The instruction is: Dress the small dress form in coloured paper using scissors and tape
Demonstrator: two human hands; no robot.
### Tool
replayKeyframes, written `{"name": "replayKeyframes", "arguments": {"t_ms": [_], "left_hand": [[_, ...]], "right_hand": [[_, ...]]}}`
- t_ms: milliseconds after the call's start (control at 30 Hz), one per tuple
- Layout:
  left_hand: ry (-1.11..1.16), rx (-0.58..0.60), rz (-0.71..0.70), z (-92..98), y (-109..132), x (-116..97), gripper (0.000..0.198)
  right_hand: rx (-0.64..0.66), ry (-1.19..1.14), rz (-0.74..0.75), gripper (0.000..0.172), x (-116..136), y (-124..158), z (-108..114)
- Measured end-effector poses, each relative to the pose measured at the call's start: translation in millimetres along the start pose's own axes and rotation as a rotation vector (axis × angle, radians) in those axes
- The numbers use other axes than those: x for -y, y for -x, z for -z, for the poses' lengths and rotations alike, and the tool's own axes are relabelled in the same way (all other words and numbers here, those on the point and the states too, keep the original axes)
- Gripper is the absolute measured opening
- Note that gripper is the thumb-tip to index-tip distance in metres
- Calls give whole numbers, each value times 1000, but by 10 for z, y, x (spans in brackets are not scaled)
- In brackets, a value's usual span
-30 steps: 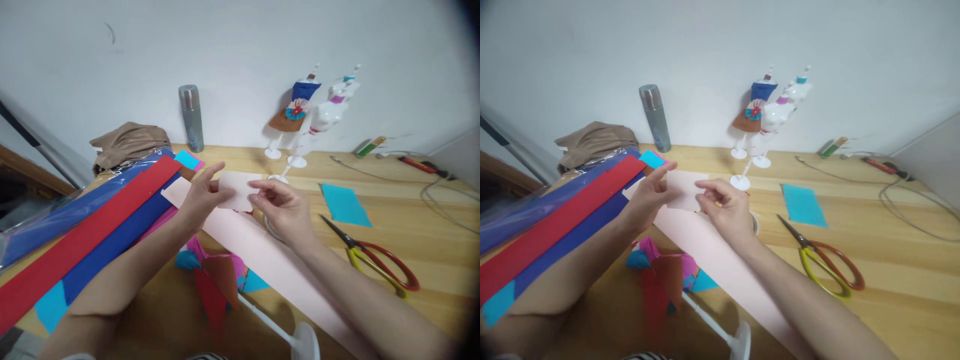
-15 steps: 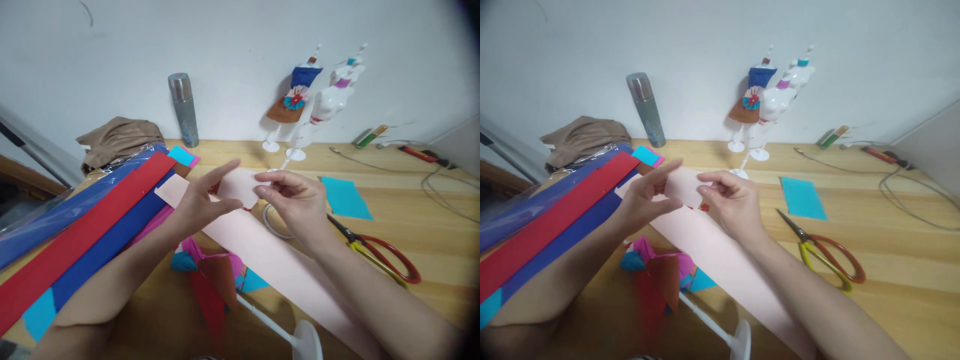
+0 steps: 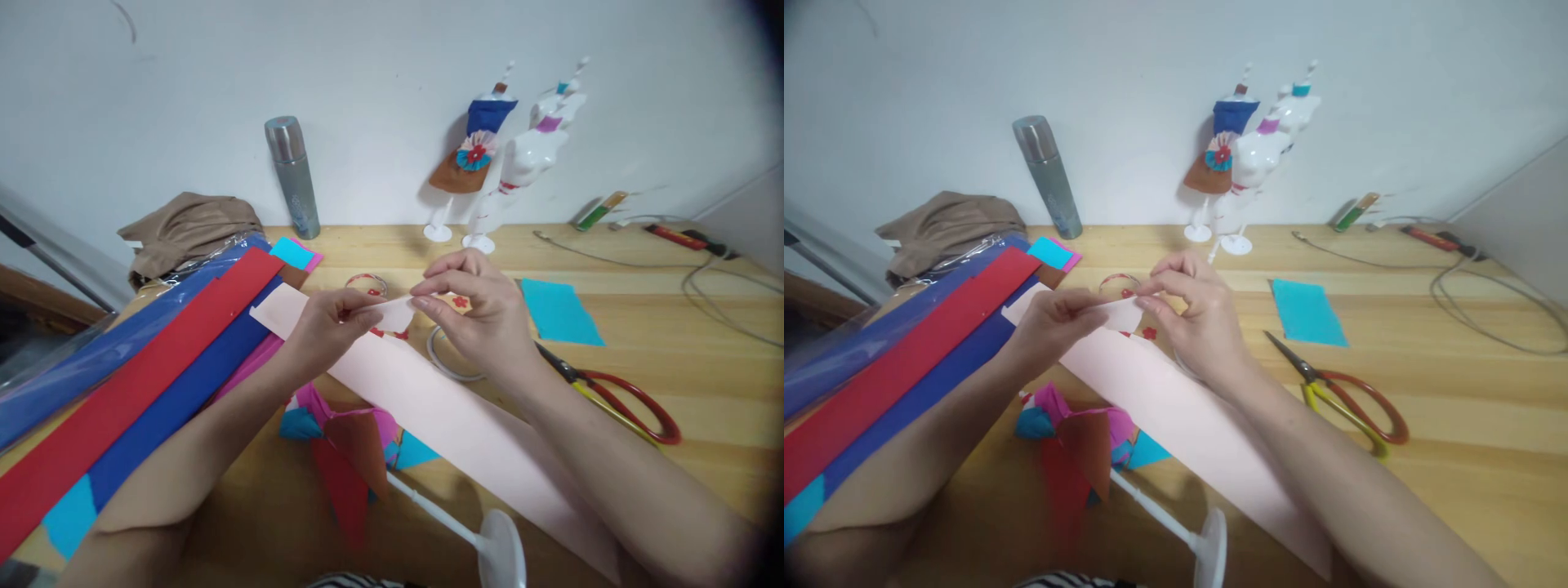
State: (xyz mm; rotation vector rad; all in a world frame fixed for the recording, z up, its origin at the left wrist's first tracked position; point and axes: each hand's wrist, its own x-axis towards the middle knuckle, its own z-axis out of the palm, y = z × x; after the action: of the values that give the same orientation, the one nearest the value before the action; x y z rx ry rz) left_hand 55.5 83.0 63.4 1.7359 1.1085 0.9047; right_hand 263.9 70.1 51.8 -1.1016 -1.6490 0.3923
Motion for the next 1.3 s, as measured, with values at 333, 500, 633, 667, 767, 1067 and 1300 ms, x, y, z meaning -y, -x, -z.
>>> {"name": "replayKeyframes", "arguments": {"t_ms": [333,500,633,667,767,1067,1300], "left_hand": [[190,311,195,28,-28,38,51],[82,243,110,-14,2,17,41],[-25,244,122,-56,46,-22,27],[-44,242,122,-61,48,-31,21],[-3,311,171,-51,34,-50,12],[368,646,299,154,-33,41,31],[170,455,166,31,-2,22,46]], "right_hand": [[196,-344,-382,25,38,-68,49],[183,-292,-389,21,70,-47,-1],[177,-280,-370,15,81,-40,-7],[182,-276,-369,16,81,-47,1],[204,-282,-381,19,76,-81,39],[269,-445,-546,29,83,-123,104],[228,-367,-489,18,97,-118,94]]}}
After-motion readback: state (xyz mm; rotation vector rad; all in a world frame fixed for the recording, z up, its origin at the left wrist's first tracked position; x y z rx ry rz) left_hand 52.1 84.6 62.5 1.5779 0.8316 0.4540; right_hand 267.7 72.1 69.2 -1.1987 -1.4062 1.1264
